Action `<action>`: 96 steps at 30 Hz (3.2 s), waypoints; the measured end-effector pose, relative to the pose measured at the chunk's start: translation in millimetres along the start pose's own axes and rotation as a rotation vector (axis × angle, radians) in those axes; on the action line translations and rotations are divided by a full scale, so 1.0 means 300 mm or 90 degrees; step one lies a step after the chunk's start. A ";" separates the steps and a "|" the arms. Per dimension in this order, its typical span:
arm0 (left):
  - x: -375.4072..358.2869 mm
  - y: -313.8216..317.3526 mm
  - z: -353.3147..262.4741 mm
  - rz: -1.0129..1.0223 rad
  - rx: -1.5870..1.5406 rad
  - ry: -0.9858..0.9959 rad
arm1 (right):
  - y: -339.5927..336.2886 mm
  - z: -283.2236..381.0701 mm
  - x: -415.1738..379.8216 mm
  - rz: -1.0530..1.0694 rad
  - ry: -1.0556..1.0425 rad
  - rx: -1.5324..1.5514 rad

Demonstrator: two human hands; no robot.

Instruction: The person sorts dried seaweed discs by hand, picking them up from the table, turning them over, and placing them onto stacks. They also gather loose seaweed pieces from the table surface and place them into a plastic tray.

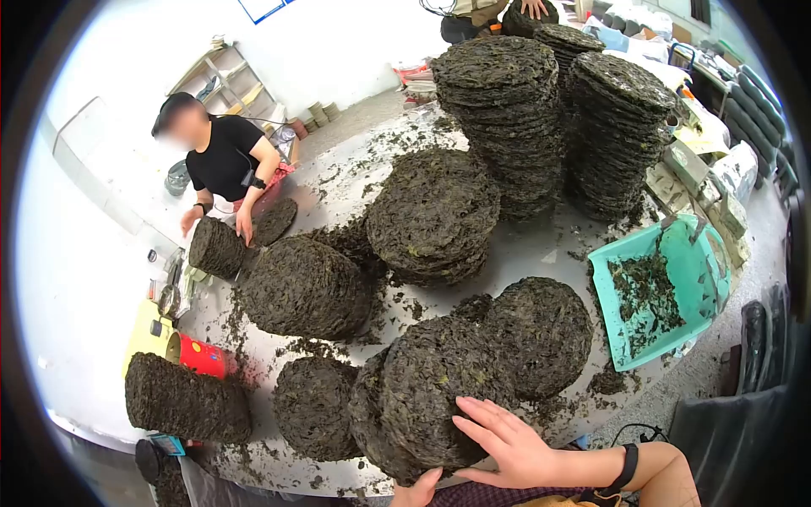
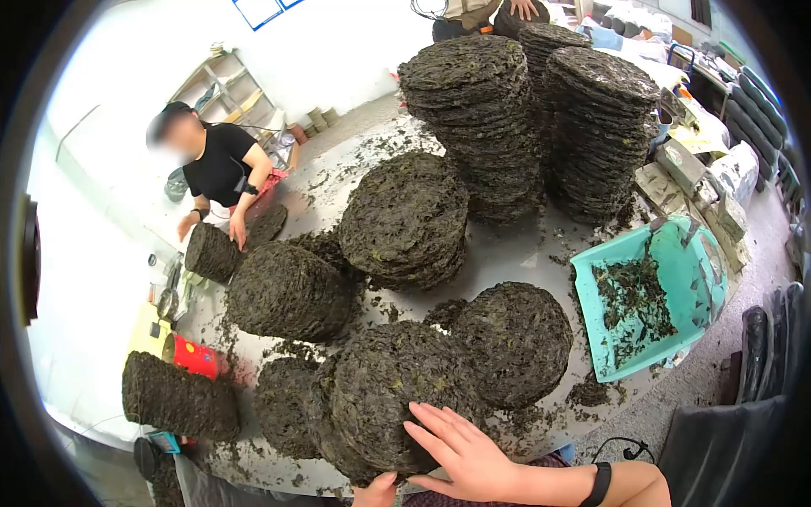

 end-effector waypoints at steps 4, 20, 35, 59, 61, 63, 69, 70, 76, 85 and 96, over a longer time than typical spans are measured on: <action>-0.008 -0.019 -0.021 -0.027 0.036 0.085 | -0.017 -0.026 0.010 0.004 0.013 -0.019; 0.004 -0.073 -0.043 0.063 -0.295 -0.002 | -0.200 -0.182 -0.138 -0.159 0.101 -0.117; 0.138 0.278 -0.134 0.036 0.398 0.360 | -0.352 -0.549 -0.444 -0.548 0.434 0.208; 0.439 0.420 0.171 0.045 0.147 -0.158 | -0.170 -0.710 -0.397 -0.273 0.778 0.703; 0.438 0.407 0.175 0.036 0.225 -0.168 | -0.135 -0.762 -0.435 -0.261 0.799 0.732; 0.423 0.396 0.168 0.064 0.226 -0.161 | -0.102 -0.812 -0.483 -0.240 0.818 0.758; 0.315 0.280 0.078 0.067 0.111 0.033 | -0.244 -0.636 -0.336 -0.223 0.728 0.766; 0.300 0.247 0.040 0.064 0.059 0.138 | -0.263 -0.613 -0.287 -0.217 0.700 0.810; 0.089 0.176 -0.135 0.003 0.423 0.418 | -0.403 -0.330 0.314 -0.217 0.384 0.823; -0.156 -0.057 -0.466 -0.376 0.773 0.637 | -0.328 -0.578 0.796 -0.203 0.454 0.604; 0.028 -0.698 -0.335 -0.342 -0.132 0.175 | -0.322 -0.240 0.453 -0.372 0.114 0.177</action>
Point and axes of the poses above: each hand's wrist, its own x-axis towards the middle knuckle, its own y-axis out of the palm, z = x × y, the point moved 9 cm from there along x, towards the middle knuckle, and after that the axes turned 8 degrees about -x, right-handed, at the moved point
